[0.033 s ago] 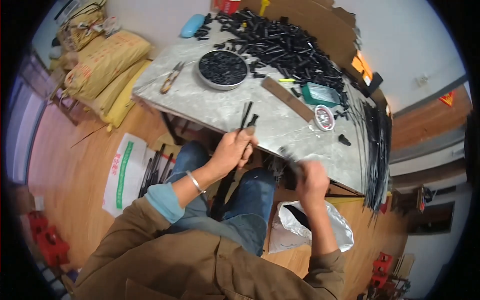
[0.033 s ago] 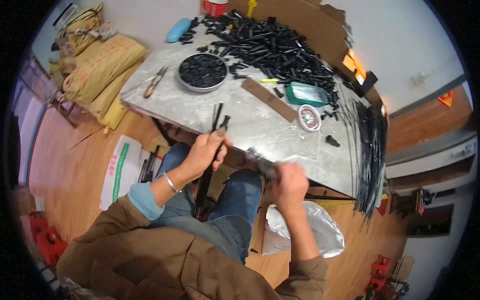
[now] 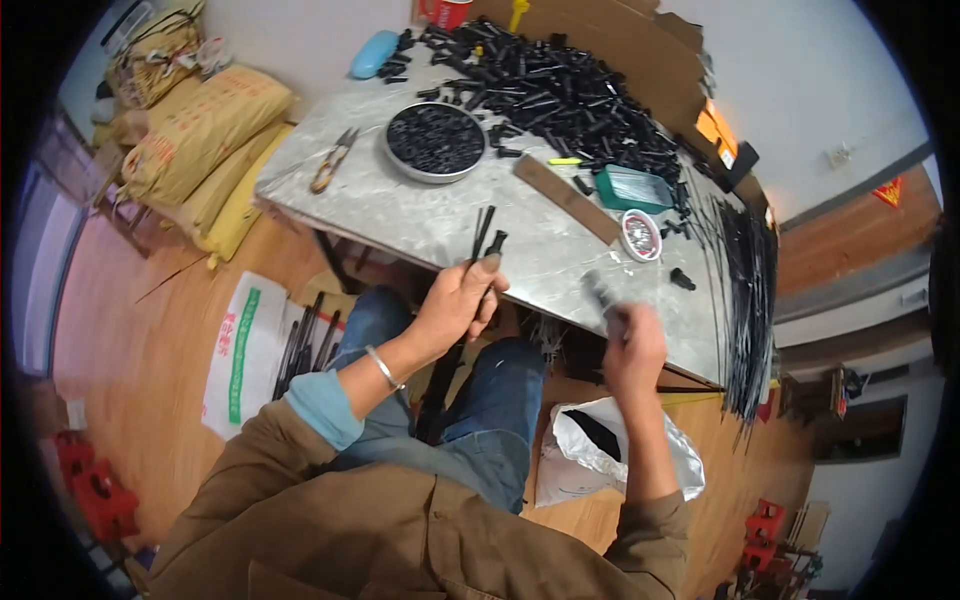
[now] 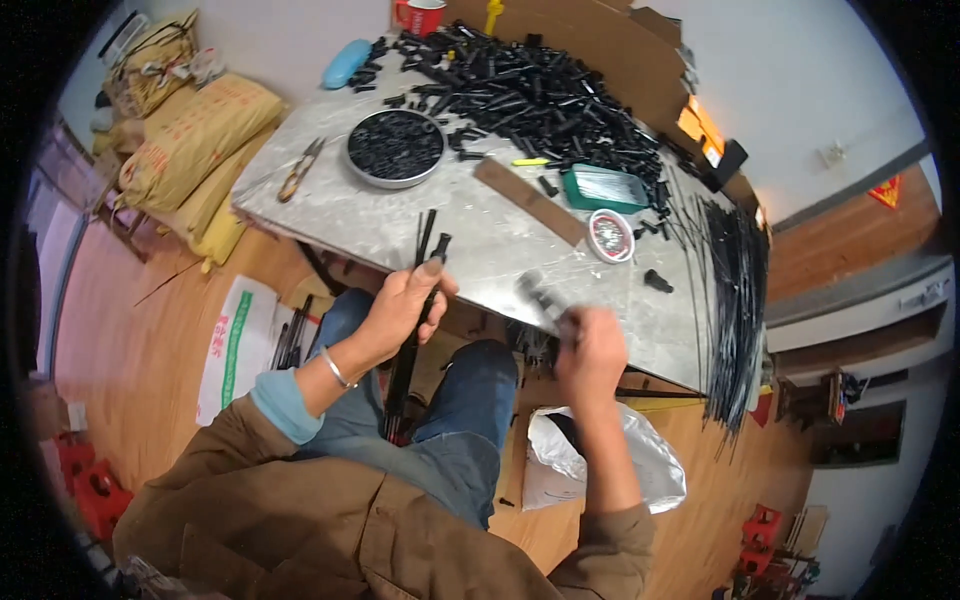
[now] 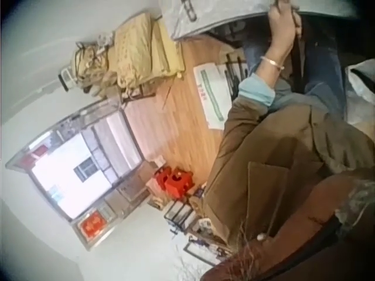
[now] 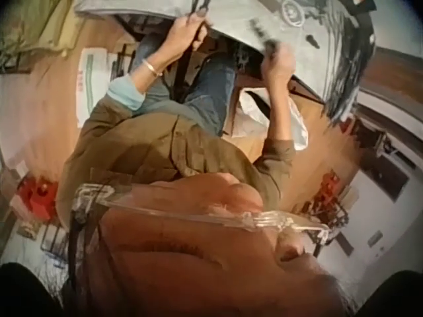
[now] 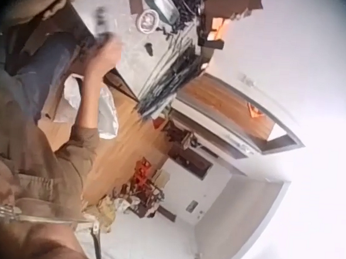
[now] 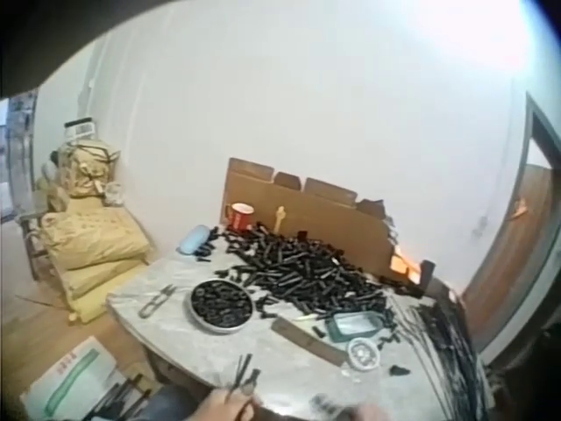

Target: Assembling black plastic rods with connectors and using pliers to secure components.

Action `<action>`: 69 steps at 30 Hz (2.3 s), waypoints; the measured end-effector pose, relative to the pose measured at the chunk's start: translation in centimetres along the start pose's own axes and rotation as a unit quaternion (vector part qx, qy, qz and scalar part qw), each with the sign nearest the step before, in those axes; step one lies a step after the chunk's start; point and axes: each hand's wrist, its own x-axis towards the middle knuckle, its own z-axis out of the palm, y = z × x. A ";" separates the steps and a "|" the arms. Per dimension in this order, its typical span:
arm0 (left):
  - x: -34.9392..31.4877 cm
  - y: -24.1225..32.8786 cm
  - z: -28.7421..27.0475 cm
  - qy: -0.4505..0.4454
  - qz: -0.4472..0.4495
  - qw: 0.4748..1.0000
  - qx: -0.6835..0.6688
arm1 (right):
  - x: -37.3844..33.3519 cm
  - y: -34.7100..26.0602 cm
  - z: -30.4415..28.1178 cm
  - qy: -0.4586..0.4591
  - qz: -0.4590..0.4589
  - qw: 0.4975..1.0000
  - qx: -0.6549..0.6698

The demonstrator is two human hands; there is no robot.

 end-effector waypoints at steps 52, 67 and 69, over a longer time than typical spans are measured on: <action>-6.8 1.9 4.6 0.008 0.160 0.987 0.011 | -1.1 -10.8 2.7 -0.002 0.353 0.547 0.759; -8.3 2.0 5.4 0.007 0.173 0.982 0.079 | -0.1 -12.8 2.7 0.129 0.228 0.904 0.338; -8.3 2.5 5.2 0.003 0.149 0.985 0.090 | -0.1 -13.3 1.3 0.080 0.291 0.821 0.485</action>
